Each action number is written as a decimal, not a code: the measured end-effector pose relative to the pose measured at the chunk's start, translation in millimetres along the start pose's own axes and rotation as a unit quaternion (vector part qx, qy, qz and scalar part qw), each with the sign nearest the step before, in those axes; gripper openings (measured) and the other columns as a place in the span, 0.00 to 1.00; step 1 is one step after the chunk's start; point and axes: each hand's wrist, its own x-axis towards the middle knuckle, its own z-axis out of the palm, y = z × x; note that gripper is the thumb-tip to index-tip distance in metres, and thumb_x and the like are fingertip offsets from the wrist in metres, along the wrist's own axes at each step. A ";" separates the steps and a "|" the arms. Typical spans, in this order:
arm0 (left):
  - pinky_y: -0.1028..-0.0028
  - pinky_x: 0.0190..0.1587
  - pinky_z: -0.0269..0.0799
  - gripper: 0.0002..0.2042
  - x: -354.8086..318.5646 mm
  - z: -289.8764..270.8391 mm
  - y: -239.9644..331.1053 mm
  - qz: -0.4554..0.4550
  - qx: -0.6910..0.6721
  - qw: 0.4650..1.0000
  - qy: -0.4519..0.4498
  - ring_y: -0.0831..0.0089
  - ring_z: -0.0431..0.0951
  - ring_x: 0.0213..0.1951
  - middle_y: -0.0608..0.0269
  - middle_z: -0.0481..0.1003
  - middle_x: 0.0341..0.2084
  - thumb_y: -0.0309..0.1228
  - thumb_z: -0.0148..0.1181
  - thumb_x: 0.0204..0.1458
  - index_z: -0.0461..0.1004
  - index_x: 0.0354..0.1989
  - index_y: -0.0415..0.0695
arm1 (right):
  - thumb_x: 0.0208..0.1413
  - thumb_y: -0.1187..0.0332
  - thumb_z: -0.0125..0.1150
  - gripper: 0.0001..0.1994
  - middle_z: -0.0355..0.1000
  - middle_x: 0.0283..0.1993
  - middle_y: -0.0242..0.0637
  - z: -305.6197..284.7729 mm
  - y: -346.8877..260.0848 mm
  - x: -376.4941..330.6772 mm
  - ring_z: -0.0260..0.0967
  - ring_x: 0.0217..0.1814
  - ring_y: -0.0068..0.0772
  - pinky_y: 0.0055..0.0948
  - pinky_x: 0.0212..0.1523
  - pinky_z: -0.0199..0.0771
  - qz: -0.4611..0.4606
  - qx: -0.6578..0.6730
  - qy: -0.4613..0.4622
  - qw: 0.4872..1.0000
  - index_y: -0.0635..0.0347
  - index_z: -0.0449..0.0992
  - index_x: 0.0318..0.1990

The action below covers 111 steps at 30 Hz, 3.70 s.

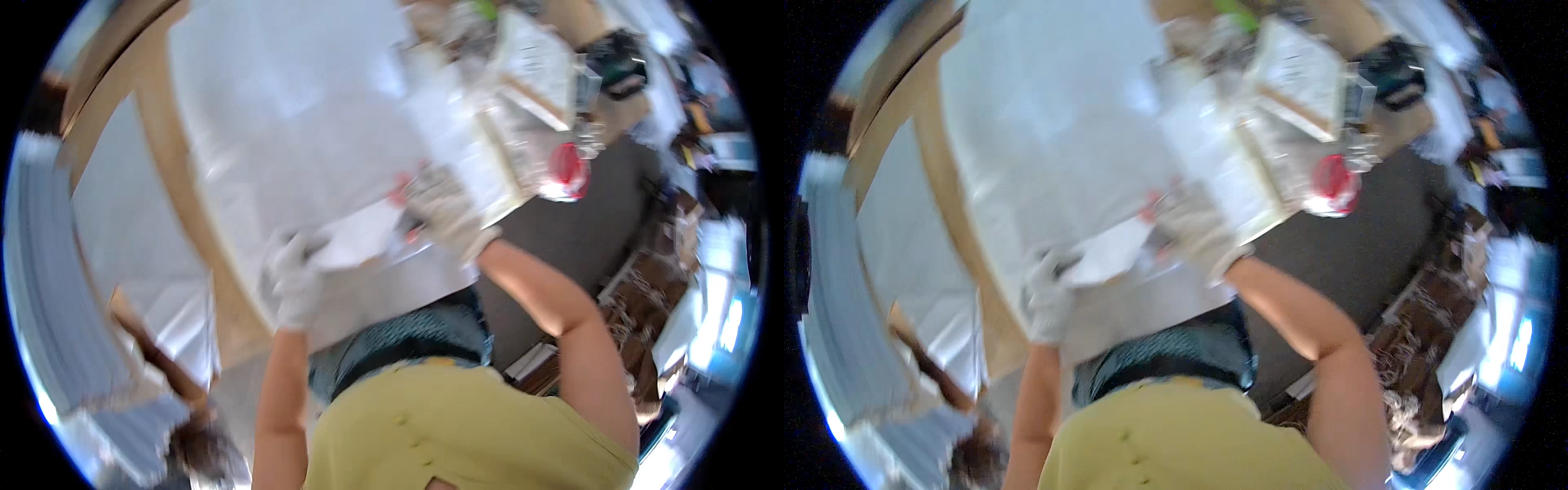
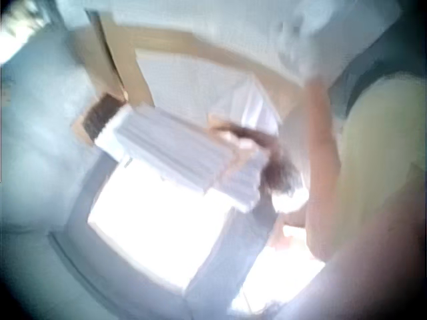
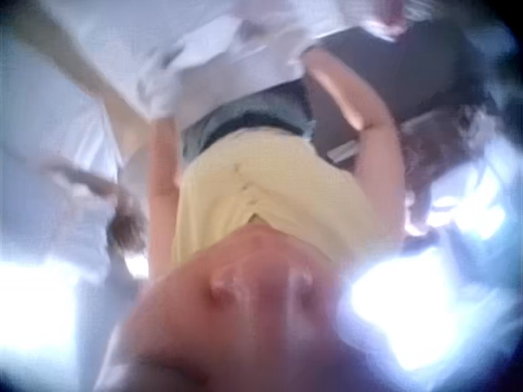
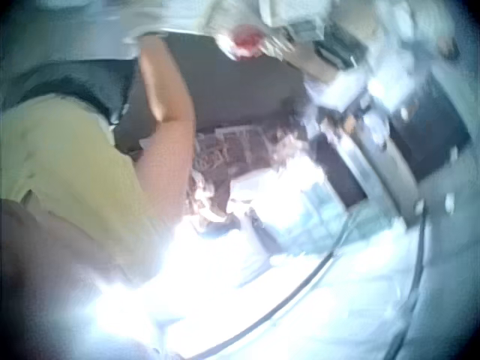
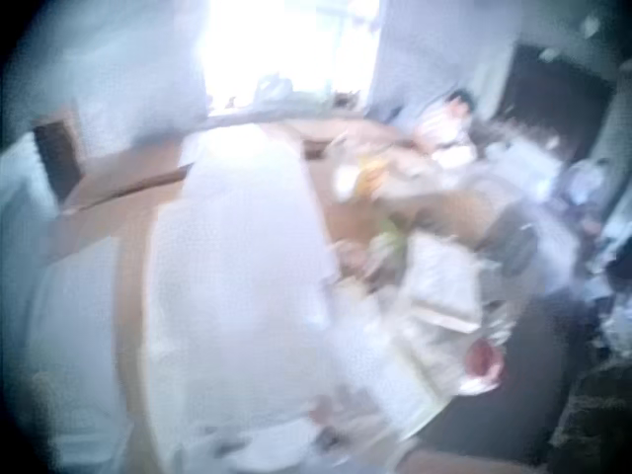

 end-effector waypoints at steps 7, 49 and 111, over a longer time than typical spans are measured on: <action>0.59 0.54 0.72 0.16 -16.0 -2.1 14.1 0.048 0.093 0.986 -0.131 0.53 0.75 0.50 0.52 0.75 0.46 0.36 0.79 0.37 0.86 0.35 0.44 | 0.62 0.54 0.59 0.23 0.69 0.73 0.36 15.9 -4.8 6.1 0.57 0.81 0.46 0.54 0.82 0.48 -0.087 0.042 0.064 0.993 0.50 0.77 0.62; 0.64 0.41 0.77 0.14 -72.8 -61.3 -51.3 -0.164 -0.203 0.936 0.235 0.63 0.81 0.37 0.61 0.82 0.40 0.43 0.56 0.67 0.80 0.49 0.47 | 0.56 0.62 0.74 0.23 0.77 0.43 0.37 -0.4 50.5 14.1 0.73 0.44 0.37 0.33 0.50 0.75 0.128 0.291 0.074 0.945 0.65 0.77 0.55; 0.52 0.51 0.71 0.10 3.2 -33.9 -57.1 0.044 0.358 0.891 0.277 0.51 0.77 0.46 0.55 0.77 0.41 0.36 0.67 0.59 0.77 0.42 0.45 | 0.73 0.62 0.53 0.14 0.69 0.27 0.54 6.8 20.4 52.0 0.67 0.26 0.54 0.47 0.31 0.66 0.209 0.103 0.173 0.957 0.63 0.74 0.38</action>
